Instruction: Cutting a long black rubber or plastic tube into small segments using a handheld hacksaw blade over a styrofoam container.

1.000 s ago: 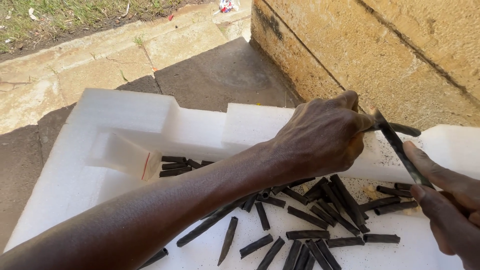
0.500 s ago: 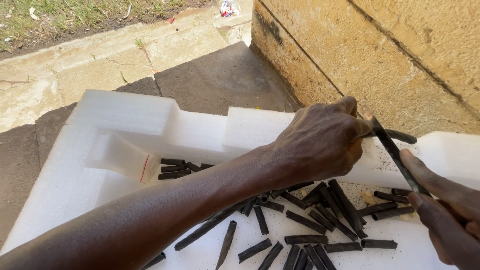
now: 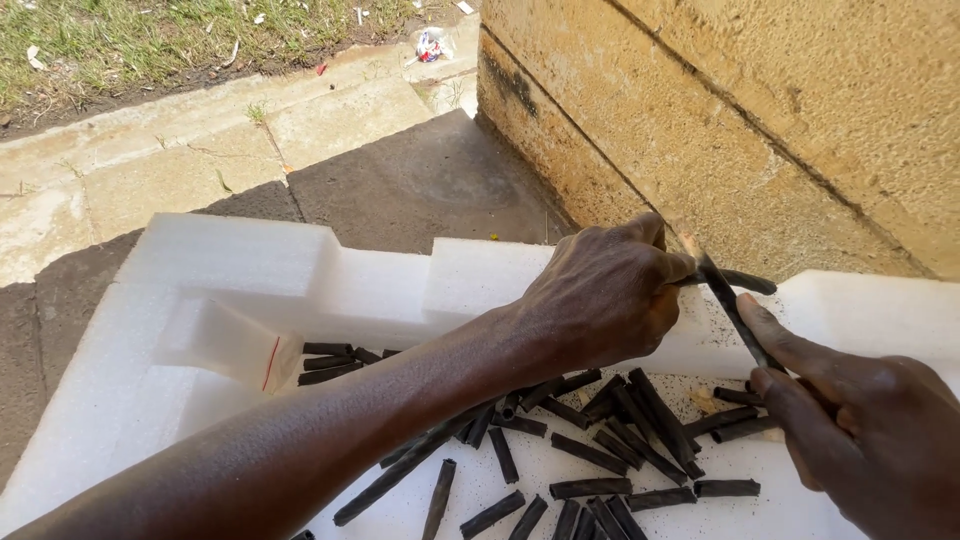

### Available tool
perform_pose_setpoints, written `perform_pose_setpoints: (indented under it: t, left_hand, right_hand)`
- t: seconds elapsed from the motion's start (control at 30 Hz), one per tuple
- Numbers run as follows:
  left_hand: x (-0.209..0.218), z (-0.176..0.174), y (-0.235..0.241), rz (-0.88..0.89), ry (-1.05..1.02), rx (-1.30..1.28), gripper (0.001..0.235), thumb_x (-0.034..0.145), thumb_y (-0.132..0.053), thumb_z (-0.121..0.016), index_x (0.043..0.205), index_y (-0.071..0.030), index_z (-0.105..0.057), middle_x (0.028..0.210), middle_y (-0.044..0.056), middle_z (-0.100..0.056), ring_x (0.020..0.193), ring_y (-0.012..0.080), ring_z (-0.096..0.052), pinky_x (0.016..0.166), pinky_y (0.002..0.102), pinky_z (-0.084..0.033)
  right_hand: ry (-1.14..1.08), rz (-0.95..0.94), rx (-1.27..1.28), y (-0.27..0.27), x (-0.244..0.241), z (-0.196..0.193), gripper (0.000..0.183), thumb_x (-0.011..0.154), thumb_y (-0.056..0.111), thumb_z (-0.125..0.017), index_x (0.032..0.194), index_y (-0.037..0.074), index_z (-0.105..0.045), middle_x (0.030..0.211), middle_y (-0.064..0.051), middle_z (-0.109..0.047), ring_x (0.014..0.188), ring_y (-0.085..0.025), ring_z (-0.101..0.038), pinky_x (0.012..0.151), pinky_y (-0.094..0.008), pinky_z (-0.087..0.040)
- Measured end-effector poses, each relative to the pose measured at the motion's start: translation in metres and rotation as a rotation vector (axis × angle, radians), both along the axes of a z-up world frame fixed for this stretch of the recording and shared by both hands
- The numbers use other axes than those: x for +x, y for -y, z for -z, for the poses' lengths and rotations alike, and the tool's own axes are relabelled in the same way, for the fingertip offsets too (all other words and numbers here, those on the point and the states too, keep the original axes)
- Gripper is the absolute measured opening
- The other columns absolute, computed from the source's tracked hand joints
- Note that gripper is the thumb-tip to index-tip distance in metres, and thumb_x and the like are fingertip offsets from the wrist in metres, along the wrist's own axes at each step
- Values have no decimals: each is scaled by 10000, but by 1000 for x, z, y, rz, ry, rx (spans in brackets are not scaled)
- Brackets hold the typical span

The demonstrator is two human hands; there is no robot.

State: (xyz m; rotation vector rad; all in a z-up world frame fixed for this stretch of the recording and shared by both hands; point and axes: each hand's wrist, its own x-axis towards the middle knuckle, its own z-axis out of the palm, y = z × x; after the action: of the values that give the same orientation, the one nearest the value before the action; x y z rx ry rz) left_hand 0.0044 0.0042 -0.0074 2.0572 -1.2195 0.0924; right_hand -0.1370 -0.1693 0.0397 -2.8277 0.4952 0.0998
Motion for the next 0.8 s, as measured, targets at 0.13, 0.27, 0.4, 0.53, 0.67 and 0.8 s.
perform_pose_setpoints:
  t: [0.13, 0.27, 0.4, 0.53, 0.67, 0.8]
  left_hand:
    - [-1, -2, 4, 32, -54, 36, 342, 910, -136, -394, 897, -72, -730, 837, 117, -538, 451, 238, -505, 384, 408, -398]
    - [2, 2, 9, 10, 5, 30, 254, 926, -158, -452, 815, -76, -666, 796, 85, -515, 493, 249, -512, 417, 436, -410]
    - [5, 4, 8, -2, -13, 25, 302, 937, -191, -413, 789, -93, -657, 776, 62, -478, 510, 212, -482, 446, 423, -410]
    - [2, -1, 6, 7, -33, 21, 333, 905, -114, -408, 974, -90, -734, 832, 98, -509, 500, 217, -513, 396, 384, -417]
    - [1, -2, 5, 18, -65, 28, 446, 932, -169, -391, 1197, -67, -734, 895, 126, -571, 519, 195, -539, 415, 352, -444]
    - [-2, -3, 8, 21, -61, 67, 280, 948, -136, -419, 865, -35, -667, 869, 106, -533, 489, 180, -477, 417, 352, -420]
  right_hand:
    - [-32, -6, -17, -8, 14, -9, 650, 906, 294, -579, 1543, 417, -553, 341, -122, -652, 390, -236, -668, 588, -351, -567]
    - [-92, -56, -88, -18, 36, -18, 624, 923, 278, -498, 1536, 391, -517, 525, -170, -662, 496, -312, -669, 662, -395, -518]
    - [-110, -154, -192, -13, 47, -13, 640, 921, 312, -473, 1551, 422, -467, 734, -93, -829, 723, -352, -743, 751, -417, -532]
    - [-98, -154, -193, 14, 30, -3, 627, 881, 350, -488, 1505, 412, -482, 1377, 57, -657, 1014, -362, -786, 805, -455, -595]
    - [14, -78, -182, 26, 19, 8, 612, 869, 304, -595, 1455, 479, -596, 359, -155, -581, 330, -234, -560, 486, -340, -437]
    - [-146, 14, -117, -13, 38, -6, 688, 931, 305, -501, 1582, 509, -413, 524, -223, -679, 534, -332, -687, 697, -376, -520]
